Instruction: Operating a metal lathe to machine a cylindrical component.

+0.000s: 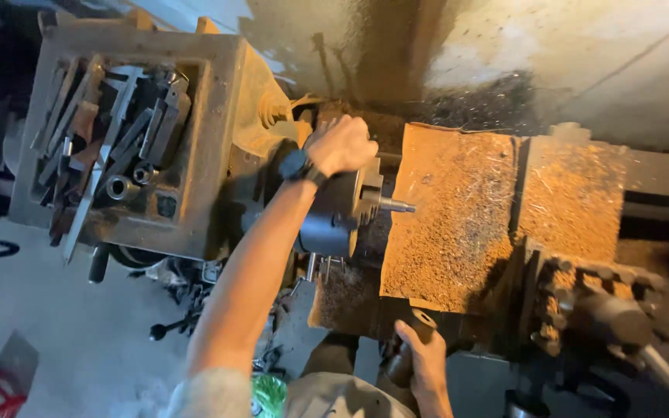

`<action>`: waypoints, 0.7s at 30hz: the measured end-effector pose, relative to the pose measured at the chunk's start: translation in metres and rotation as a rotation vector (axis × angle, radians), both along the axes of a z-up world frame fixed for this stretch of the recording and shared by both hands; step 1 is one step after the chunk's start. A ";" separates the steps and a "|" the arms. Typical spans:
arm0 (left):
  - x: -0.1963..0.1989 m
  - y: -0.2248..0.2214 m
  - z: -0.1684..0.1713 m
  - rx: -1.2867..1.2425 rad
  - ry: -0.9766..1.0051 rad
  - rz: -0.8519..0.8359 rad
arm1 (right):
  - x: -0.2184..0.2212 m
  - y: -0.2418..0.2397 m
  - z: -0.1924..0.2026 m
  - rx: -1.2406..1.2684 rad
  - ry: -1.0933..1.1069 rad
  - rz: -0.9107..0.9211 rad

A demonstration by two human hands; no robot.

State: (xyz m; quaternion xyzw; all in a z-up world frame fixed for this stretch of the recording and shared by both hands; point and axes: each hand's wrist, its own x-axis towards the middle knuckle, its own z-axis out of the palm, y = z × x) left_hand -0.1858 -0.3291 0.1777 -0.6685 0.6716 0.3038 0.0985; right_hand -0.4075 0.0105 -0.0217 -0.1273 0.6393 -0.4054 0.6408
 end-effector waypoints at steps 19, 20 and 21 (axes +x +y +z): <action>0.021 0.222 -0.352 -0.040 2.338 1.151 | 0.103 -0.218 0.183 -0.844 0.393 0.217; 0.020 0.207 -0.348 0.021 2.450 1.235 | 0.128 -0.236 0.203 -0.826 0.378 0.272; 0.020 0.188 -0.343 0.085 2.561 1.313 | 0.153 -0.256 0.224 -0.811 0.362 0.327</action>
